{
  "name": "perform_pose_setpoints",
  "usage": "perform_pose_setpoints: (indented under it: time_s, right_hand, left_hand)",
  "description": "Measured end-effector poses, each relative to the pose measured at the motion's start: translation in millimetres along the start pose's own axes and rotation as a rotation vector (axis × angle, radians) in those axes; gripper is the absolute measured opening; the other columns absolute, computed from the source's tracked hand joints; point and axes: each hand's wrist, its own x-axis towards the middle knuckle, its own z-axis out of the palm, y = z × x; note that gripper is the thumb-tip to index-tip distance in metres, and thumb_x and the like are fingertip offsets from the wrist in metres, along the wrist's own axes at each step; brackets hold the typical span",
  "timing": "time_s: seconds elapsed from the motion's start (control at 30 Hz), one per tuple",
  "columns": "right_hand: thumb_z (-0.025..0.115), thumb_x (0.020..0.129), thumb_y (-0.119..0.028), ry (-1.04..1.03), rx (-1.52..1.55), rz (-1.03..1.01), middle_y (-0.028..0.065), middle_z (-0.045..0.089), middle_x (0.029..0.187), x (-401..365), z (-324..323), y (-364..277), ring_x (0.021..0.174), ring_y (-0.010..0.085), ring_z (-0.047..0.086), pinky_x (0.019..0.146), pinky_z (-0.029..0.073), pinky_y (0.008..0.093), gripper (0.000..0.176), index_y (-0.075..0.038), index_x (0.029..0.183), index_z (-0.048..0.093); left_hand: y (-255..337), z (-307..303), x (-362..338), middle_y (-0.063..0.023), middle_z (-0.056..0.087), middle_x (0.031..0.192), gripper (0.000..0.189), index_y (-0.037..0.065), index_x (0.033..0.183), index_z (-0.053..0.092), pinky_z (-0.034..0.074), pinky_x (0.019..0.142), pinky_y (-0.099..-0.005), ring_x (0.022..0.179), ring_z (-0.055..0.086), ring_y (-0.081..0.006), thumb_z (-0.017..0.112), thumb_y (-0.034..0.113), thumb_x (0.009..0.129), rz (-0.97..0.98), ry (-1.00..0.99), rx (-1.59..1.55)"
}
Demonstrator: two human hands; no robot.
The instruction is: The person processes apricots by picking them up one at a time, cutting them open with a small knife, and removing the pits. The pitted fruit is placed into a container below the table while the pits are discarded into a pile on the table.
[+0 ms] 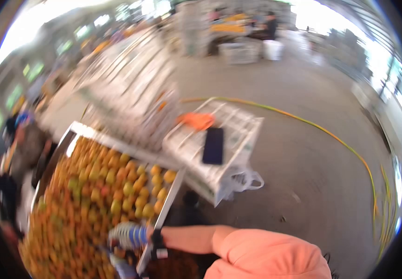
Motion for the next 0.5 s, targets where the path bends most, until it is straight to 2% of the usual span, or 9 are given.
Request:
perform_pose_setpoints:
  time_s: [0.03, 0.13, 0.17, 0.2, 0.23, 0.27, 0.3, 0.37, 0.5]
  right_hand:
    - [0.065, 0.069, -0.012, -0.027, -0.127, 0.051, 0.0135, 0.068, 0.084, 3, -18, -18, 0.080, 0.0311, 0.066, 0.070, 0.051, 0.0386, 0.018, -0.012, 0.085, 0.071]
    - [0.063, 0.070, -0.016, -0.300, -0.203, 0.076, 0.0132, 0.068, 0.088, 18, -11, -10, 0.083, 0.0318, 0.065, 0.072, 0.052, 0.0394, 0.025, -0.013, 0.094, 0.072]
    - [0.065, 0.072, -0.020, -0.250, -0.191, 0.006, 0.0124, 0.068, 0.087, 20, -9, -13, 0.082, 0.0319, 0.065, 0.073, 0.052, 0.0383, 0.025, -0.012, 0.095, 0.070]
    - [0.068, 0.073, -0.020, -0.158, 0.050, 0.113, 0.0111, 0.069, 0.087, 17, 8, 0, 0.081, 0.0297, 0.065, 0.074, 0.052, 0.0369, 0.025, -0.010, 0.096, 0.069]
    - [0.069, 0.076, -0.017, -0.018, -0.037, 0.039, 0.0134, 0.068, 0.086, 14, 25, 24, 0.080, 0.0272, 0.066, 0.074, 0.052, 0.0342, 0.023, -0.006, 0.096, 0.068]
    - [0.067, 0.079, -0.012, 0.088, 0.039, 0.118, 0.0170, 0.068, 0.084, 13, 25, 13, 0.079, 0.0254, 0.067, 0.072, 0.052, 0.0316, 0.022, -0.001, 0.097, 0.066]
    - [0.066, 0.082, -0.016, 0.141, 0.157, 0.222, 0.0191, 0.067, 0.080, 14, 32, 22, 0.074, 0.0283, 0.066, 0.067, 0.052, 0.0330, 0.021, 0.001, 0.094, 0.065]
    - [0.067, 0.084, -0.027, 0.154, -0.206, 0.327, 0.0190, 0.064, 0.071, 14, 17, 18, 0.068, 0.0358, 0.063, 0.059, 0.049, 0.0397, 0.030, 0.002, 0.085, 0.059]
    - [0.064, 0.086, -0.027, 0.172, -0.297, 0.276, 0.0198, 0.063, 0.071, 10, 23, 25, 0.068, 0.0377, 0.062, 0.059, 0.048, 0.0429, 0.029, 0.001, 0.087, 0.056]
  left_hand:
    - [5, 12, -20, -0.0073, 0.059, 0.112, 0.063, 0.008, 0.127, 0.050, 0.051, 0.076, -0.0329, 0.095, 0.059, -0.0206, 0.041, 0.058, 0.090, -0.017, 0.115, -0.024]
    - [-1, 30, -53, -0.0005, 0.059, 0.104, 0.038, 0.012, 0.127, 0.049, 0.049, 0.075, -0.0261, 0.088, 0.057, -0.0114, 0.044, 0.036, 0.098, 0.135, 0.039, -0.003]
    - [-5, 31, -52, 0.0003, 0.060, 0.097, 0.035, 0.010, 0.115, 0.054, 0.047, 0.063, -0.0229, 0.077, 0.055, -0.0090, 0.046, 0.039, 0.097, 0.199, 0.098, -0.097]
    - [-16, 14, -48, 0.0011, 0.060, 0.083, 0.046, 0.011, 0.101, 0.058, 0.044, 0.057, -0.0217, 0.069, 0.056, -0.0081, 0.041, 0.053, 0.095, 0.071, 0.098, -0.116]
    - [-11, 17, -60, 0.0019, 0.058, 0.071, 0.053, 0.010, 0.092, 0.059, 0.042, 0.053, -0.0227, 0.060, 0.055, -0.0089, 0.038, 0.059, 0.093, 0.027, 0.099, -0.095]
    - [11, 24, -80, 0.0016, 0.053, 0.062, 0.054, 0.010, 0.091, 0.058, 0.040, 0.049, -0.0218, 0.054, 0.052, -0.0083, 0.037, 0.060, 0.093, -0.098, -0.067, -0.035]
    - [14, 24, -91, 0.0018, 0.052, 0.060, 0.052, 0.010, 0.090, 0.058, 0.038, 0.047, -0.0196, 0.053, 0.051, -0.0069, 0.038, 0.059, 0.094, -0.171, -0.149, -0.032]
    - [-5, 30, -107, 0.0008, 0.057, 0.069, 0.045, 0.011, 0.093, 0.060, 0.040, 0.047, -0.0187, 0.056, 0.054, -0.0069, 0.044, 0.052, 0.094, -0.360, -0.147, -0.076]
    - [-95, -16, -120, -0.0068, 0.061, 0.082, 0.038, 0.005, 0.102, 0.058, 0.050, 0.061, -0.0246, 0.070, 0.060, -0.0154, 0.047, 0.041, 0.095, -0.590, -0.072, -0.461]
